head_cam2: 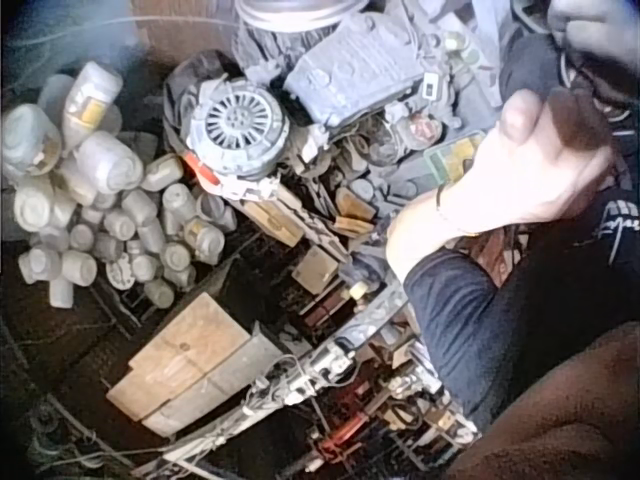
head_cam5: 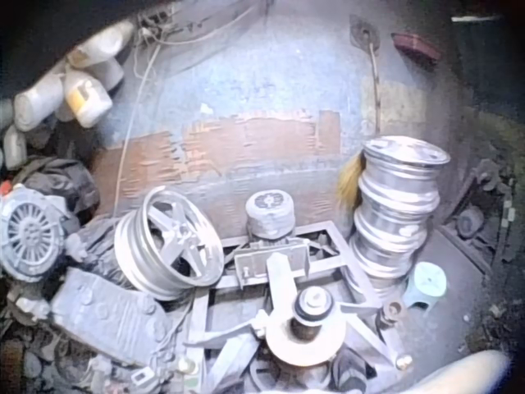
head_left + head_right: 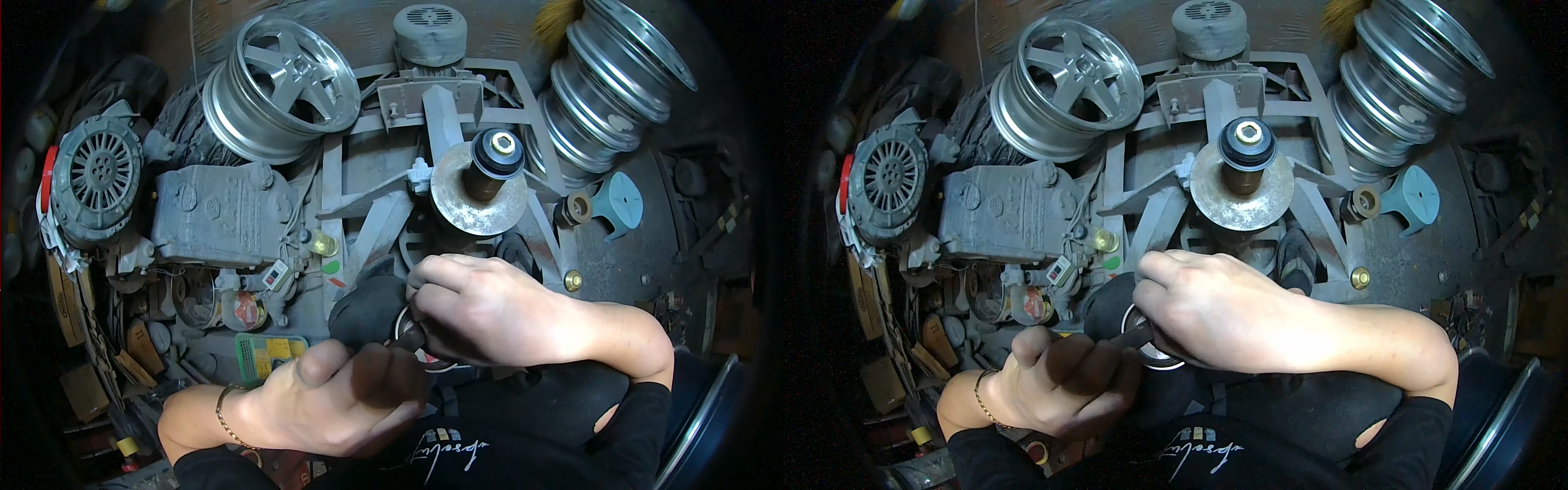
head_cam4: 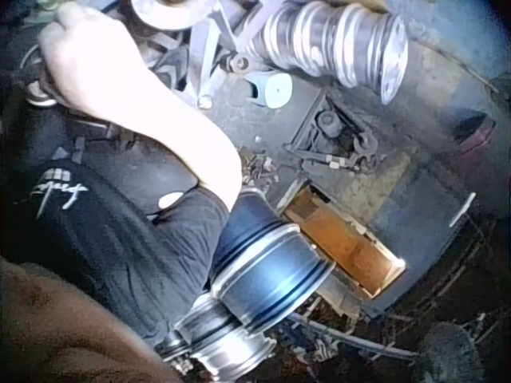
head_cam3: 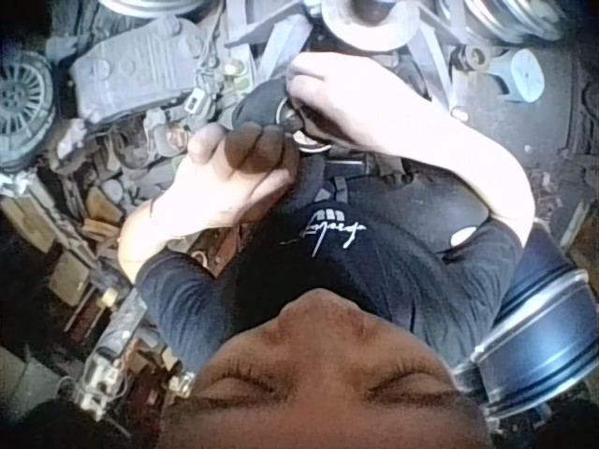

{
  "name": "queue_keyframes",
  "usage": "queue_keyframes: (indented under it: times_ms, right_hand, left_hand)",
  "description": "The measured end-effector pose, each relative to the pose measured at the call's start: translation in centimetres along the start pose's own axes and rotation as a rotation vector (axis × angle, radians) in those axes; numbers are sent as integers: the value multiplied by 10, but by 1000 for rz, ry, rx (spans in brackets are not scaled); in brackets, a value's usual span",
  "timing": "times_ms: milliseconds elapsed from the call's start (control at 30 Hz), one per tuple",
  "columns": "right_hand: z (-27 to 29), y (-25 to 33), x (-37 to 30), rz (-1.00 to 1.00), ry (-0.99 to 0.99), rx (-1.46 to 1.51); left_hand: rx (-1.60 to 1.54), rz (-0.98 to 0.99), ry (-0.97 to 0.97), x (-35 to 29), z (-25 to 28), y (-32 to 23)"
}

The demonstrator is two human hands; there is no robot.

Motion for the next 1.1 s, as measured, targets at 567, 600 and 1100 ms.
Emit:
queue_keyframes:
  times_ms: [567,600,1100]
  right_hand:
    - [11,-4,0,-70,92,131]
    - [11,-4,1,-71,88,131]
    - [4,2,1,-50,-85,49]
  left_hand:
    - [106,-64,-91,-5,-6,-2]
    - [108,-65,-89,-5,-6,-2]
    - [74,-6,48,-7,-1,-7]
Point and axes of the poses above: each hand's wrist, its own x-axis towards the middle knuckle, its own z-axis out of the back of the hand, y = z × x, the point moved 2 cm from there along x, towards the middle knuckle, and after that the axes turned 4 degrees about -y, right-handed, at the moved point
